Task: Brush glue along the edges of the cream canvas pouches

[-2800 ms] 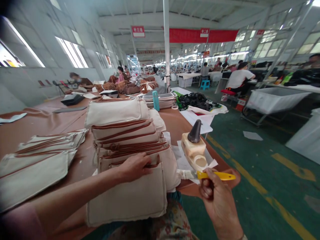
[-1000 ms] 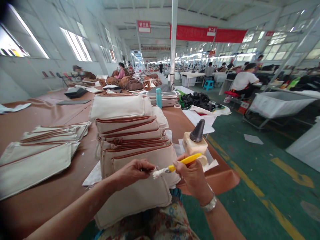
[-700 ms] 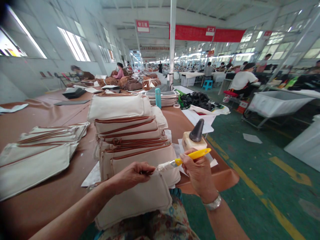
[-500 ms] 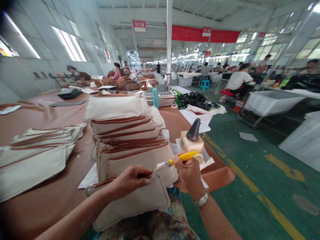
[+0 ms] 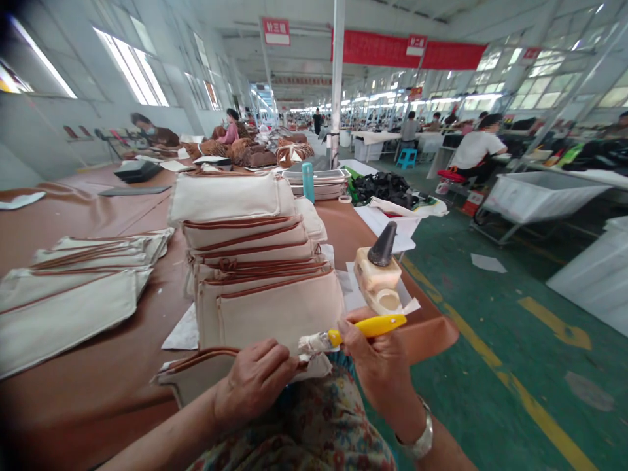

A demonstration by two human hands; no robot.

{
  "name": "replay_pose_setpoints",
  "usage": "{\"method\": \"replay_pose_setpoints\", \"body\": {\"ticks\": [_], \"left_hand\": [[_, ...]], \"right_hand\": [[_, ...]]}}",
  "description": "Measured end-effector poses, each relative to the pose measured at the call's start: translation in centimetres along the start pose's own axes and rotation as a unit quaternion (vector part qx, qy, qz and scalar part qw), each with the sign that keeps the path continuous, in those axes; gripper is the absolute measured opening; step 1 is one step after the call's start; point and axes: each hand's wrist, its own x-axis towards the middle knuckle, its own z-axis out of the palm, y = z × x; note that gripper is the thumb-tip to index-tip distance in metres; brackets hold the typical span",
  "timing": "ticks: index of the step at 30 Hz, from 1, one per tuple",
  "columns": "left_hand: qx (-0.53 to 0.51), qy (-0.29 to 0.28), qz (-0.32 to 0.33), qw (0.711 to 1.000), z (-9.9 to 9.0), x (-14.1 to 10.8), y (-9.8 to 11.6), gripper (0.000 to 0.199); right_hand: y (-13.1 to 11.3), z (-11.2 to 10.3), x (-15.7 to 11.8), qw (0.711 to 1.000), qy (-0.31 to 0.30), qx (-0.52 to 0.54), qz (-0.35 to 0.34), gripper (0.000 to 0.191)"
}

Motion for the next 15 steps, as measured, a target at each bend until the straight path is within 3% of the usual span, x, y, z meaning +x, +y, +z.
{"method": "replay_pose_setpoints", "body": {"ticks": [5,8,11,13,15], "left_hand": [[0.011,0.016,-0.021,1.000,-0.2,-0.3,-0.1,0.021],[0.015,0.008,-0.016,1.000,-0.2,-0.4,0.0,0.021],[0.014,0.002,0.008,1.000,-0.5,-0.2,0.1,0.024],[0.014,0.006,0.004,1.000,-0.6,-0.1,0.1,0.025],[0.020,0.012,-0.011,1.000,-0.5,-0.2,0.2,0.026]], "right_hand": [[-1.4,-1.5,-1.9,0.993,-0.035,-0.110,-0.036,0.030],[-2.7,-2.3,-1.7,0.979,0.025,-0.177,-0.097,0.026],[-3.0,-1.3,-1.2,0.969,0.104,-0.177,-0.138,0.021],[-2.4,-0.3,-1.1,0.975,0.071,-0.155,-0.140,0.020],[-1.2,0.3,-1.6,0.980,-0.012,-0.152,-0.125,0.024]]}}
